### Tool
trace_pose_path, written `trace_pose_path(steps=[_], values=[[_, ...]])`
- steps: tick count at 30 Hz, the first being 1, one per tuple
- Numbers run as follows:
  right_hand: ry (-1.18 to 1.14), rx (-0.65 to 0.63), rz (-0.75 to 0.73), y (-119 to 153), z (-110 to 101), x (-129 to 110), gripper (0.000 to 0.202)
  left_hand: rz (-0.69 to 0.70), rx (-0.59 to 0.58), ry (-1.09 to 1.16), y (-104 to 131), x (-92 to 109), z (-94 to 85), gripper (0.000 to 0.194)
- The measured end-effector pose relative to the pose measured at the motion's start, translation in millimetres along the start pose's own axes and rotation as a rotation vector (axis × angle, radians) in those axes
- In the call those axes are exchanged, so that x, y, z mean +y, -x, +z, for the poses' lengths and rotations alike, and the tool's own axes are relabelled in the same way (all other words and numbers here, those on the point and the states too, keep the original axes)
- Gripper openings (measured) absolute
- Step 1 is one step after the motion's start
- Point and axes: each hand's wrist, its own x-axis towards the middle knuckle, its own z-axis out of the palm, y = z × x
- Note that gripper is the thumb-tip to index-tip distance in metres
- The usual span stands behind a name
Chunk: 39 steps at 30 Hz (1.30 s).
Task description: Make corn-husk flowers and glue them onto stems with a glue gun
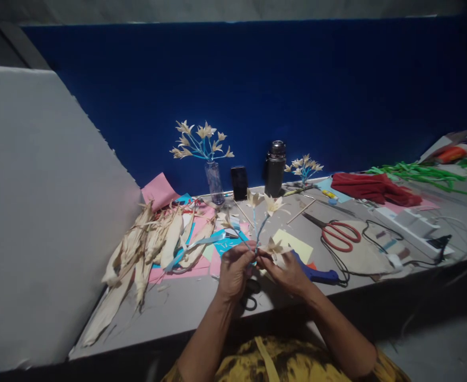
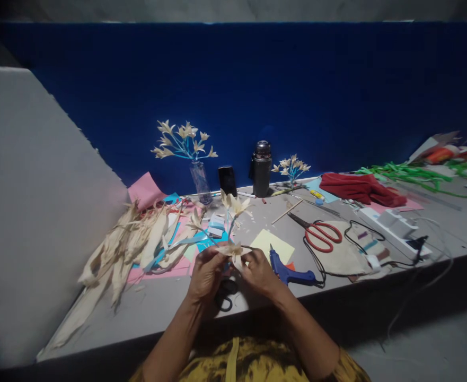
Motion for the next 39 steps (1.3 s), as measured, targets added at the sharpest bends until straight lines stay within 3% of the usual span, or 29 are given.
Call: trace_pose_path(steps=[5,12,17,21,24,31,39], values=[[-0.103,-0.197,0.006,-3.7,-10.9,-9.9,0.014,-0.071,-0.115,0.048,-3.9,6.7,-4.9,0.028],[-0.150,-0.223,0.072,-1.9,-15.7,-16.4,0.019,-0.124,-0.250,0.075,-3.4,18.7,-4.8,0.025],[-0.137,-0.292,-0.080,-2.7,-16.7,-16.7,0.020,-0.198,-0.288,0.087,-3.0,20.5,-5.9,0.036],[-0.181,-0.256,-0.148,-0.7,-14.1,-20.7,0.024,-0.118,-0.226,0.043,-3.5,16.3,-7.2,0.033],[-0.173,-0.200,-0.094,2.5,-9.0,-22.8,0.024,-0.030,-0.168,-0.004,-3.9,12.4,-6.8,0.024],[-0.144,-0.025,0.054,9.1,3.9,-21.0,0.019,0.114,-0.079,-0.014,-2.0,9.1,-6.4,0.026],[-0.125,-0.048,0.065,12.0,9.2,-17.3,0.013,0.086,0.023,-0.110,0.3,18.6,-1.0,0.029]])
